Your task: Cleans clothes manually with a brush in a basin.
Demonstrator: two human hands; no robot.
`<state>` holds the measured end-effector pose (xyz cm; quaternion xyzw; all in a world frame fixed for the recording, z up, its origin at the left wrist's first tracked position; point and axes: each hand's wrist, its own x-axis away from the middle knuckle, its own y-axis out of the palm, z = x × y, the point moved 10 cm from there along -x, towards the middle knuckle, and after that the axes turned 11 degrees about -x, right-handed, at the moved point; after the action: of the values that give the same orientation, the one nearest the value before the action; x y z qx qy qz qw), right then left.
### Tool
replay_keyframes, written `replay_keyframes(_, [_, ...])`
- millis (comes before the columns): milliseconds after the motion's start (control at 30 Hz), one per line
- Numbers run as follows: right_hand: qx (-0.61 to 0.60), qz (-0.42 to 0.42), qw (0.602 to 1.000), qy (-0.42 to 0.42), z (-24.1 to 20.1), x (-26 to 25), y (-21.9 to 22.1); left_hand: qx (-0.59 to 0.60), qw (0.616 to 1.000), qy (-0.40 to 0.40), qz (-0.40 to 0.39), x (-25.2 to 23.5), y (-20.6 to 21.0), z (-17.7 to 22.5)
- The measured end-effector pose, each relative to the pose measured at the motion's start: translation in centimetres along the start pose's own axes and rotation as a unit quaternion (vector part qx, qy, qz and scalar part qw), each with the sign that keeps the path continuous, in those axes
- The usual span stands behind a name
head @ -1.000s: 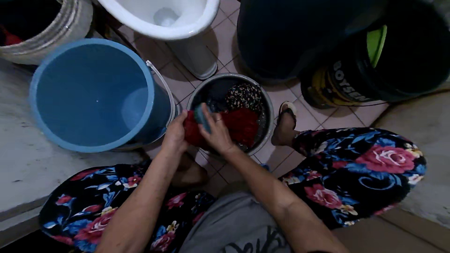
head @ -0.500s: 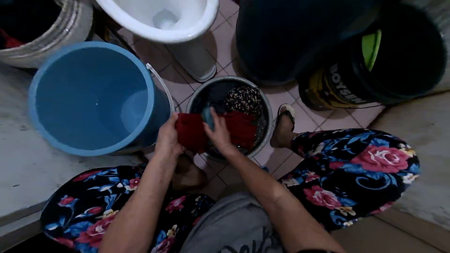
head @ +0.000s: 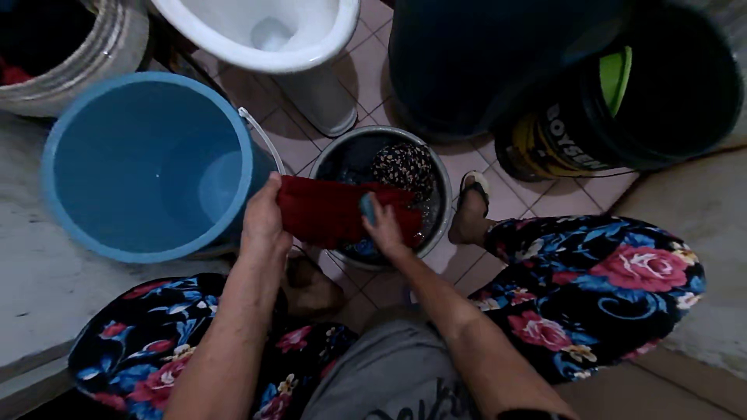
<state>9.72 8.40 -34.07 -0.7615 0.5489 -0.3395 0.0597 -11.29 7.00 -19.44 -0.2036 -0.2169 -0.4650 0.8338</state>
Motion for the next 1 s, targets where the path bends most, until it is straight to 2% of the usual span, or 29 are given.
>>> replay_keyframes(33, [0.021, 0.016, 0.999, 0.043, 2.8, -0.6, -2.2, 0.01, 1.0, 0.009, 0.008, -0.7, -0.1, 0.6])
replay_keyframes(100, [0.009, 0.11, 0.989, 0.102, 6.3, -0.4, -7.1, -0.025, 0.999, 0.027, 0.018, -2.6, 0.0, 0.6])
replay_keyframes(167, [-0.055, 0.21, 0.966, 0.143, 7.0, 0.5, -11.2, -0.148, 0.987, 0.065, 0.001, -4.9, 1.0, 0.3])
replay_keyframes(233, [-0.098, 0.248, 0.951, 0.154, 6.1, 1.2, -12.9, -0.271, 0.958, 0.064, -0.065, -6.3, 3.2, -1.2])
replay_keyframes(300, [-0.099, 0.2, 0.96, 0.172, 5.8, 1.3, -11.6, -0.393, 0.911, 0.063, -0.11, -6.3, 5.4, -2.8])
replay_keyframes(367, [-0.101, 0.098, 0.973, 0.18, 6.4, 1.5, -8.1, -0.518, 0.839, 0.094, -0.14, -5.7, 7.6, -3.9])
replay_keyframes(433, [-0.108, 0.02, 0.976, 0.189, 7.2, 1.9, -5.3, -0.591, 0.774, 0.125, -0.189, -4.9, 10.1, -5.8])
replay_keyframes(500, [-0.142, -0.01, 0.971, 0.192, 6.7, 2.1, -4.8, -0.619, 0.736, 0.143, -0.233, -3.8, 12.1, -7.5])
replay_keyframes(600, [-0.164, -0.03, 0.971, 0.172, 2.1, 2.8, -7.2, -0.656, 0.698, 0.16, -0.237, -2.7, 13.3, -8.5])
replay_keyframes(733, [-0.205, -0.049, 0.974, 0.082, -6.4, 5.5, -11.3, -0.646, 0.705, 0.177, -0.231, -2.8, 13.5, -7.8])
replay_keyframes(800, [-0.233, -0.051, 0.971, 0.024, -9.3, 7.3, -13.1, -0.625, 0.716, 0.21, -0.229, -2.4, 13.3, -6.3])
replay_keyframes(933, [-0.244, 0.025, 0.969, -0.041, -12.3, 10.1, -18.5, -0.489, 0.797, 0.252, -0.251, 2.0, 11.5, -0.7])
replay_keyframes(1000, [-0.248, 0.084, 0.963, -0.059, -12.9, 10.5, -20.7, -0.436, 0.816, 0.277, -0.259, 4.7, 9.9, 1.5])
